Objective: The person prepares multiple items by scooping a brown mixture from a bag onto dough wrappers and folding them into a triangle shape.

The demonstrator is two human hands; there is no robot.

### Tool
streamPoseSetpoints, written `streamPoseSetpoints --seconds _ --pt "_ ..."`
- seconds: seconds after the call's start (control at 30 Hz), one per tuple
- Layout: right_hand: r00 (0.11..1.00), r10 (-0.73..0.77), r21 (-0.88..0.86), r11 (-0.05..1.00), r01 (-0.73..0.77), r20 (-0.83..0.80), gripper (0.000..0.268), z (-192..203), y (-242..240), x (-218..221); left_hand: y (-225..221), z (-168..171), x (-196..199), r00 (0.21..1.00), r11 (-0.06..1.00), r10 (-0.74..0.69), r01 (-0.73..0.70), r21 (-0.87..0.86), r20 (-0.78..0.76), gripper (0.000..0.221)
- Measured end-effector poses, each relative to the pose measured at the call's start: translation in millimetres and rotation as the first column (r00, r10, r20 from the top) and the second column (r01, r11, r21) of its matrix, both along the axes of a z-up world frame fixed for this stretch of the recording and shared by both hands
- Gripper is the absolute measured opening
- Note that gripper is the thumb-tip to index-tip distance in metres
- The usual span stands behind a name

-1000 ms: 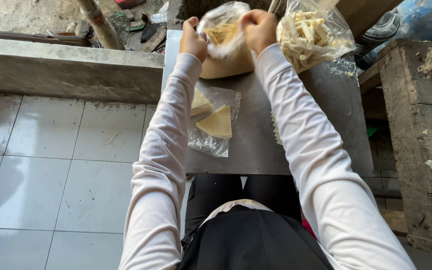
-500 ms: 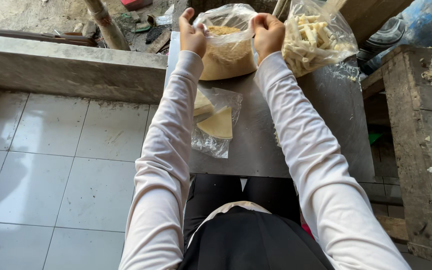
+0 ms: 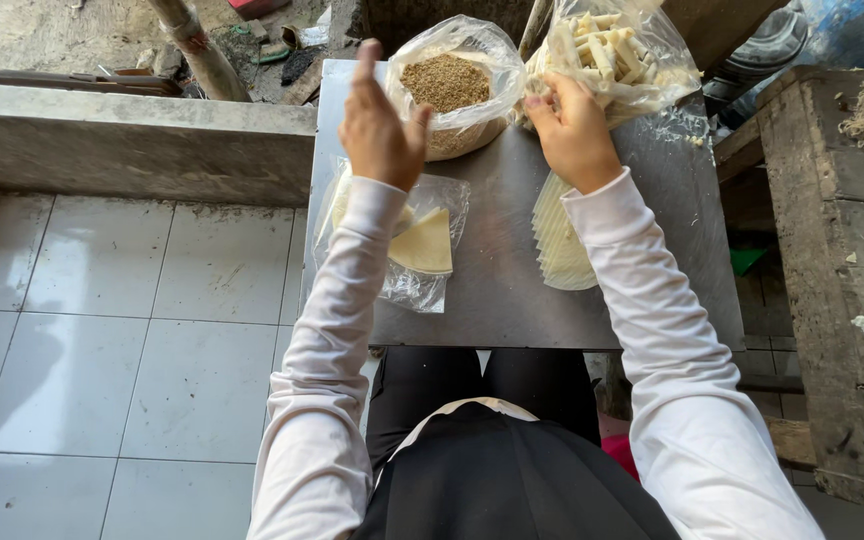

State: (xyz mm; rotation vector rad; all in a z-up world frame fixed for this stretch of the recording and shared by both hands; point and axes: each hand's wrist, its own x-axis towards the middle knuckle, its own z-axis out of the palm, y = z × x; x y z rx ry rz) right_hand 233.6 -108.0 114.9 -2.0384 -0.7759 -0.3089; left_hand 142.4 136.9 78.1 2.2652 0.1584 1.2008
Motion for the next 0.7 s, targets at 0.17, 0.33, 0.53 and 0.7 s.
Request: streamPoseSetpoints --seconds 0.17,0.33,0.53,0.7 --pt "0.993 0.12 0.21 0.97 -0.118 0.005 0.037 32.3 -16.5 -27.2 -39.3 -9.0 -4.2 0.974 0.93 0.003 0.08 0.359 -0.225 0.05" --pt "0.972 0.15 0.297 0.934 -0.2 0.181 0.035 47.9 6.5 -13.5 -51.9 -28.9 -30.5 0.935 0.934 -0.059 0.175 0.311 -0.35 0.039" --pt "0.944 0.323 0.513 0.822 -0.248 -0.061 0.026 -6.8 74.8 14.4 -72.9 -32.8 -53.9 0.983 0.946 -0.073 0.122 0.302 -0.169 0.042" --pt "0.989 0.079 0.227 0.968 -0.106 0.124 0.035 -12.5 39.6 7.1 -110.4 -37.2 -91.4 0.965 0.973 -0.226 0.231 0.026 -0.135 0.048"
